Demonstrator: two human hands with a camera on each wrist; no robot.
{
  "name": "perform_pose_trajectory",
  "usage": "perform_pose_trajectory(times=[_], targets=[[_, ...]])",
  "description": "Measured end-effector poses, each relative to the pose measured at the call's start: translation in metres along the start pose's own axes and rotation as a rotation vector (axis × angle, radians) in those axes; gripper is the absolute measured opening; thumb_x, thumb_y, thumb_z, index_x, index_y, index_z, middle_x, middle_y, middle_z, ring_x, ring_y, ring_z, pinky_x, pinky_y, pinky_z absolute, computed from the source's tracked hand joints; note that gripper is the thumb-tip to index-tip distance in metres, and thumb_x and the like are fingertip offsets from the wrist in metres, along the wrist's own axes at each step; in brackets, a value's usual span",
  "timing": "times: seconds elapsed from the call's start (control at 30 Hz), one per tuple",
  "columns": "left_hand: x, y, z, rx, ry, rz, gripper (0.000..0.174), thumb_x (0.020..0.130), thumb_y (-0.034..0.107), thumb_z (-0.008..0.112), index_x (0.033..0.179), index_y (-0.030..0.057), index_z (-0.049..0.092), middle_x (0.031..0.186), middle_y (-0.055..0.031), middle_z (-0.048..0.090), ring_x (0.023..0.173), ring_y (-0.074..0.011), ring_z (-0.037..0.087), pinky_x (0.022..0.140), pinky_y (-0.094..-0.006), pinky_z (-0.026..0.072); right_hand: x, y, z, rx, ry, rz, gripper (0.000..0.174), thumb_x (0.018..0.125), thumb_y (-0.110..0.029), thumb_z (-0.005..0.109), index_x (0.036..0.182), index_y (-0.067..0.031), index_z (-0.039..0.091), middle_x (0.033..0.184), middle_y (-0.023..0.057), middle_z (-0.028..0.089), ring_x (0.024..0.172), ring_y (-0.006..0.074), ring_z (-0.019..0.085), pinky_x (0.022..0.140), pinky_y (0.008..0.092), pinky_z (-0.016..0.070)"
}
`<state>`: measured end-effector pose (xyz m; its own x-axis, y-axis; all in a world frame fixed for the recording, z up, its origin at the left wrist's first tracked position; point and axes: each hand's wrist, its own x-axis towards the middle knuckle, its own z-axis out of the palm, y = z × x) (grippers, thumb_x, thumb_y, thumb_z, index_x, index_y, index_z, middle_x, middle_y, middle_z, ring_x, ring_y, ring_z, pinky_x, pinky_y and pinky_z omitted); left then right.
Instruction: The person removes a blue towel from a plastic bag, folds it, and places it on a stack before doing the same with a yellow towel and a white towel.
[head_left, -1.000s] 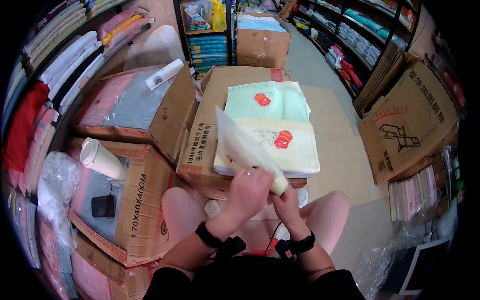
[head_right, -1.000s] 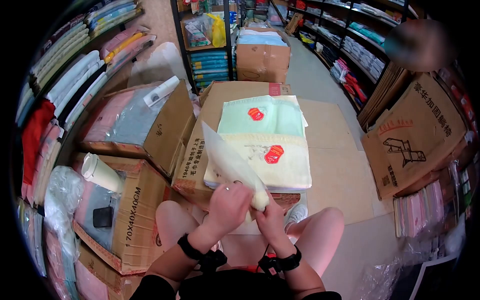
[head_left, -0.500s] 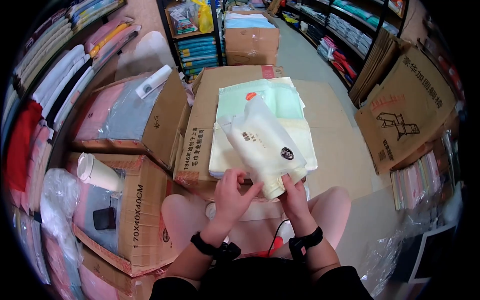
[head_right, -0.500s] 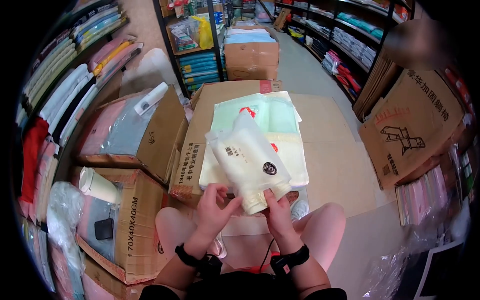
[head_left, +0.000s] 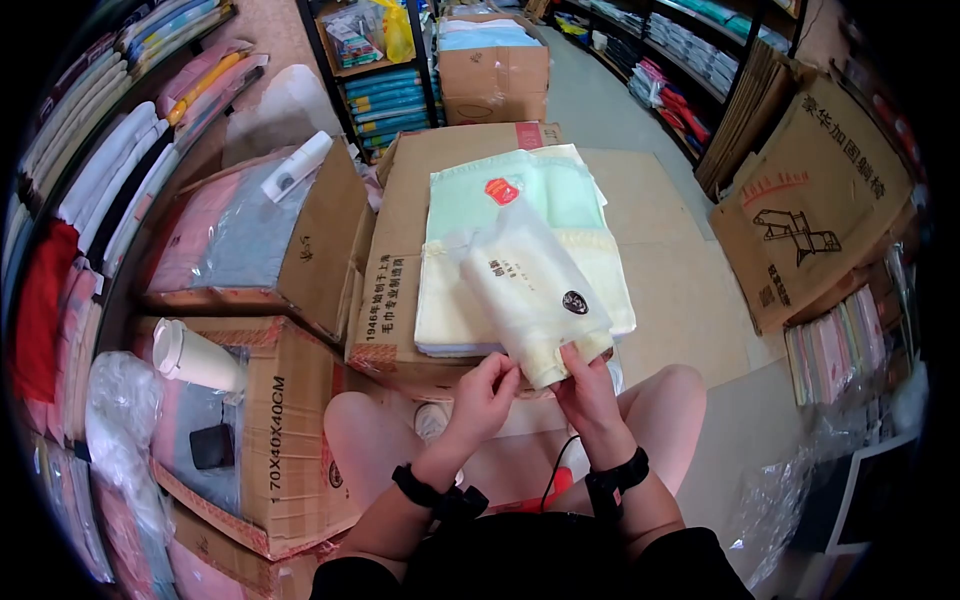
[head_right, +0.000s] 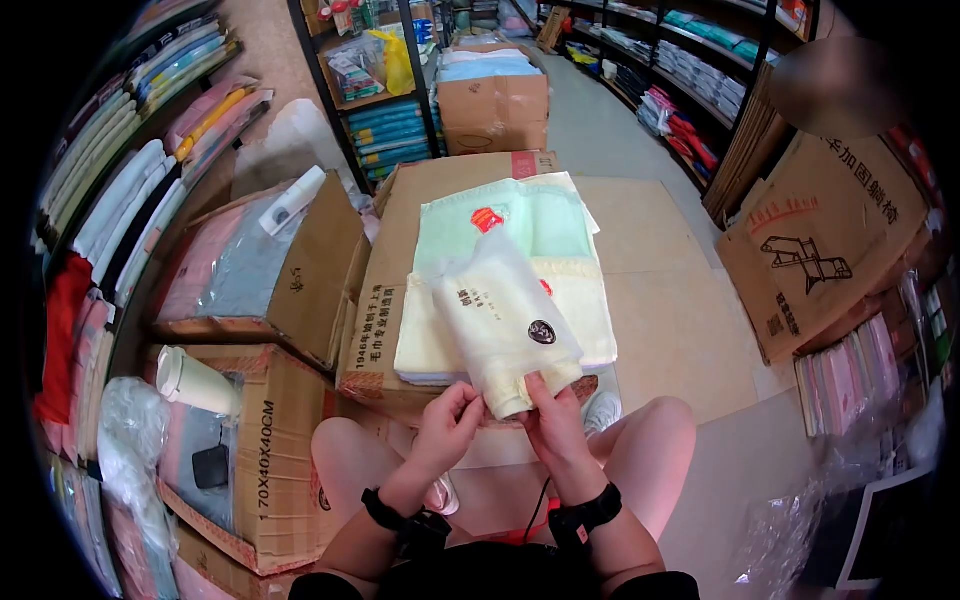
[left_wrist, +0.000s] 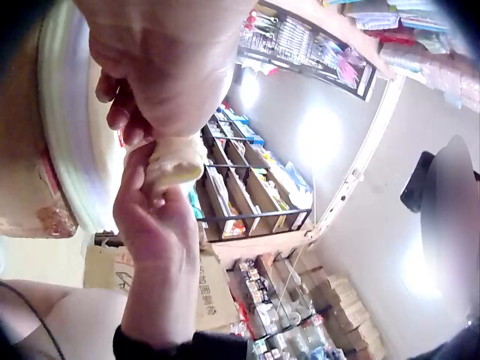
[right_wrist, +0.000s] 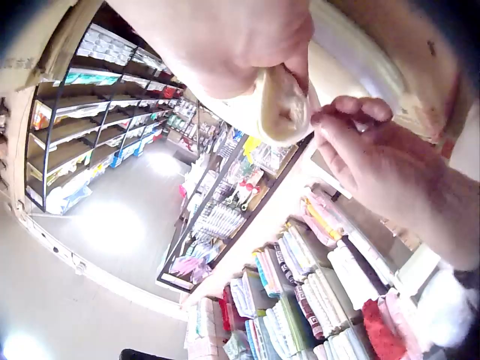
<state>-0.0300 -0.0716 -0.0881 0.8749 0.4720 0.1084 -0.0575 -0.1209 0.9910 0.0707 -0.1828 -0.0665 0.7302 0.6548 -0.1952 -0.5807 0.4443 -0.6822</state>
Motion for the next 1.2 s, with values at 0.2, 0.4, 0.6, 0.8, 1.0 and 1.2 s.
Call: perform_pose_trajectory(times=[0.2,0.4,0.6,0.8,1.0,1.2], targets=[[-0.013,0.008,0.016,0.13,-0.059,-0.006,0.007,0.087,0.008,0.051,0.083,0.0014,0.05,0.068,0.0006,0.052,0.059,-0.0035,0.046,0.051,-0.0186,0.0365,0.011,0.009,0.0,-0.07,0.077,-0.097,0.034,0.088,-0.01,0.05,0.12,-0.0033,0.041,0.113,0.0072,0.051,0.097,0.0182,0.054,0.078,0.0327,0.0482],[-0.011,0.024,0.009,0.234,0.142,0.117,0.009,0.081,0.008,0.058,0.085,0.0025,0.051,0.067,-0.0015,0.051,0.058,-0.0082,0.047,0.052,-0.0222,0.0377,0.015,0.017,-0.003,-0.07,0.08,-0.109,0.033,0.086,-0.008,0.052,0.117,-0.0028,0.043,0.111,0.0063,0.052,0.099,0.018,0.054,0.08,0.0334,0.048],[0.025,0.056,0.008,0.757,0.326,0.501,0.011,0.077,0.011,0.059,0.083,0.0048,0.052,0.071,-0.0071,0.052,0.065,-0.0236,0.051,0.059,-0.0331,0.0378,0.0,0.028,0.006,-0.621,-0.028,-0.308,0.035,0.08,0.002,0.053,0.114,0.0016,0.046,0.108,0.0082,0.055,0.098,0.015,0.052,0.082,0.0269,0.0429],[0.03,0.058,0.006,0.856,0.194,0.545,0.007,0.078,0.009,0.055,0.083,0.0052,0.051,0.073,-0.0083,0.052,0.067,-0.027,0.052,0.06,-0.0362,0.0362,0.001,0.027,-0.006,-0.906,-0.09,-0.378,0.034,0.081,-0.002,0.054,0.114,0.002,0.045,0.106,0.0118,0.055,0.096,0.018,0.054,0.081,0.0281,0.0428],[0.011,0.059,0.031,0.857,-0.102,0.751,0.014,0.073,0.011,0.058,0.084,0.0059,0.052,0.078,-0.008,0.053,0.069,-0.0261,0.052,0.066,-0.0349,0.0397,0.008,0.033,-0.013,-0.877,-0.108,-0.454,0.037,0.08,-0.005,0.058,0.114,0.0006,0.046,0.108,0.01,0.055,0.095,0.0187,0.056,0.081,0.0287,0.0449],[0.007,0.055,0.021,0.735,0.103,0.749,0.016,0.072,0.011,0.063,0.083,0.0067,0.052,0.074,-0.006,0.052,0.067,-0.0231,0.053,0.063,-0.0323,0.0407,0.014,0.024,-0.013,-0.353,-0.122,-0.279,0.038,0.08,-0.006,0.06,0.115,-0.0003,0.046,0.108,0.0093,0.055,0.096,0.0186,0.055,0.081,0.0295,0.0462]])
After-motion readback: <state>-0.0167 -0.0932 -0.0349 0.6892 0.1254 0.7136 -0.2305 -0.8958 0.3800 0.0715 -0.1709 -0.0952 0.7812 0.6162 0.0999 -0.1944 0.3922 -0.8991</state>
